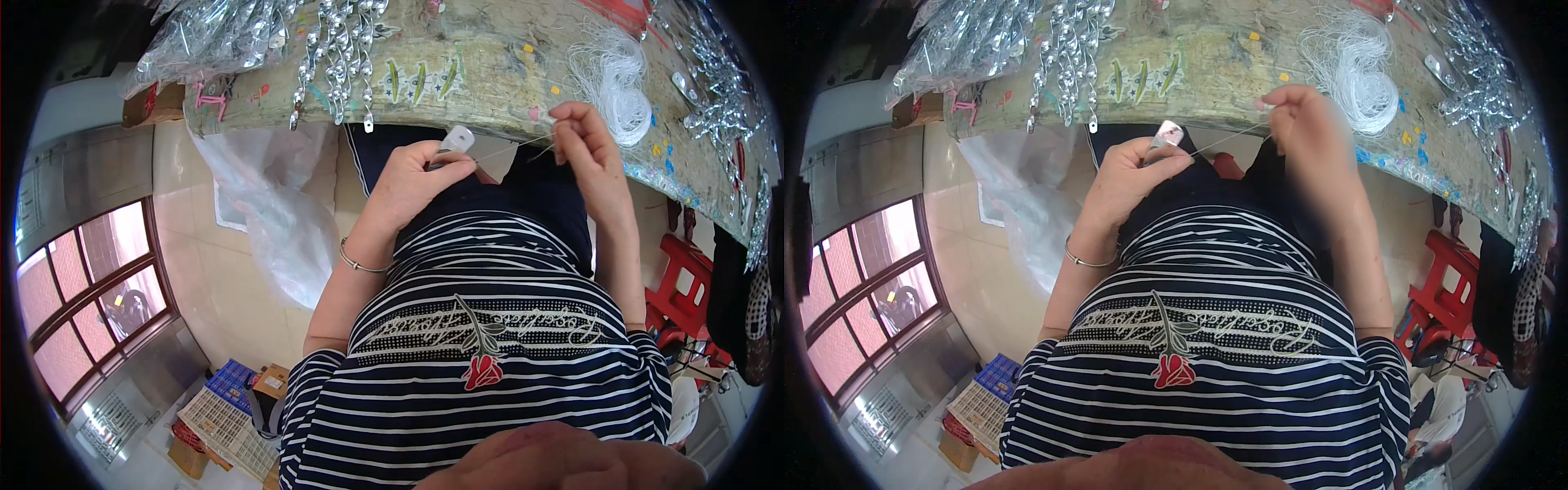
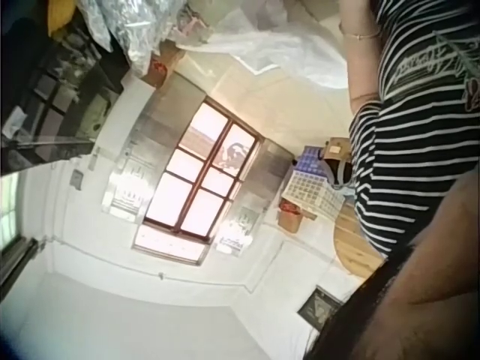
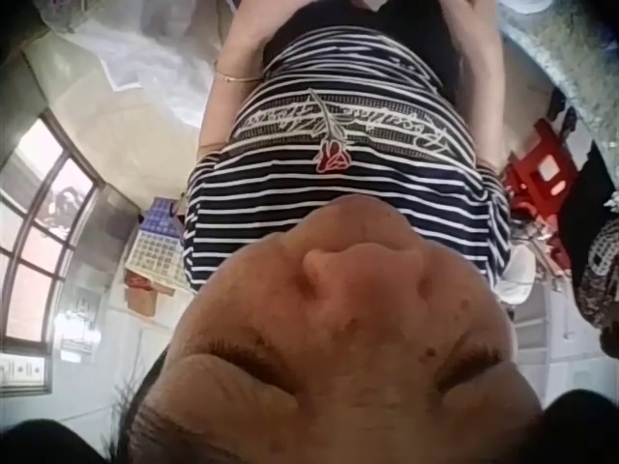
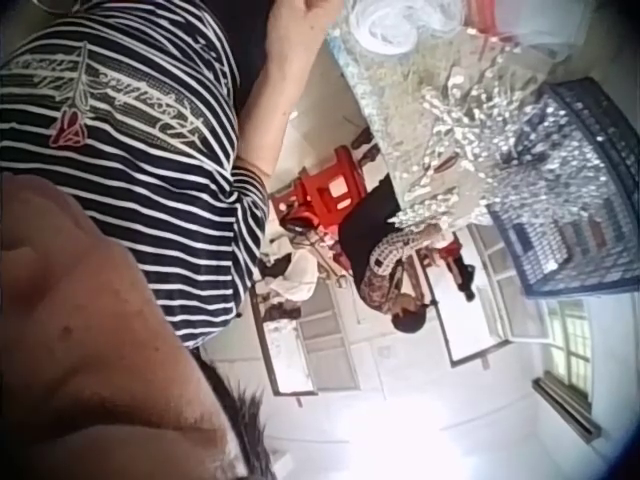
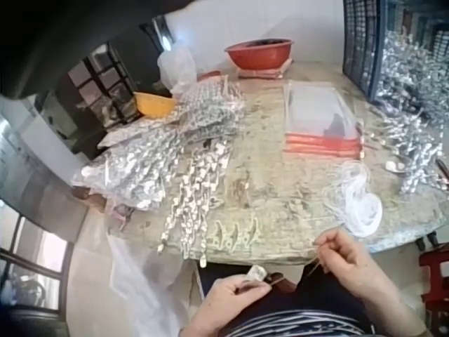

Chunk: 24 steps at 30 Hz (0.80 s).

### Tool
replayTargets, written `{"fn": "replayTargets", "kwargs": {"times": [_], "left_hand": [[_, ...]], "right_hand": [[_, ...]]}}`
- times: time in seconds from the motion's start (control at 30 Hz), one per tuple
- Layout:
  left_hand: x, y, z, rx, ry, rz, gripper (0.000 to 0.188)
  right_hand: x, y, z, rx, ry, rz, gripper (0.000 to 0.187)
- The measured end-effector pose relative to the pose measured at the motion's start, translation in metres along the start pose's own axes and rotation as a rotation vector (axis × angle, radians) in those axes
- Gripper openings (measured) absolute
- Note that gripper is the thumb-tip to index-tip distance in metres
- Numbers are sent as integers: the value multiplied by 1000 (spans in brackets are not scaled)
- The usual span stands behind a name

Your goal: The recorder is tying thin white strings onto silver decorative components at a factory workbench.

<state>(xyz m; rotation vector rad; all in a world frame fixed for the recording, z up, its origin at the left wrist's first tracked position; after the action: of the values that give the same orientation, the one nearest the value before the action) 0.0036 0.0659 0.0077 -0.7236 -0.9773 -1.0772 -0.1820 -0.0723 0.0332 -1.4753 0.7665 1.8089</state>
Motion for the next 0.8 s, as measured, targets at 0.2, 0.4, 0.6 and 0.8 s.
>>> {"fn": "replayTargets", "kwargs": {"times": [0.2,0.4,0.6,0.8], "left_hand": [[6,10,5,104,59,-69,16],[4,2,3,83,-26,-58,17],[7,-15,1,-23,-54,-208,13],[4,-12,3,-8,-43,-162,15]], "right_hand": [[6,28,3,41,-8,61,20],[15,18,9,-54,127,393,27],[6,-34,19,-283,48,216,27],[10,-37,17,-346,-37,295,13]]}}
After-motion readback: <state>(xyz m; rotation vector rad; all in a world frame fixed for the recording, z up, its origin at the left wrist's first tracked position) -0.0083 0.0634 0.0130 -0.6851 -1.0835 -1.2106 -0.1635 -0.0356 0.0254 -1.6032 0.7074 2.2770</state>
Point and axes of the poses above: each hand's wrist, its own z-axis away from the middle knuckle, its own y-axis out of the back of the hand, x = y × z, the point moved 2 cm from there along -z, towards the middle knuckle, and after that the axes turned 3 degrees about x, right-handed, at the moved point
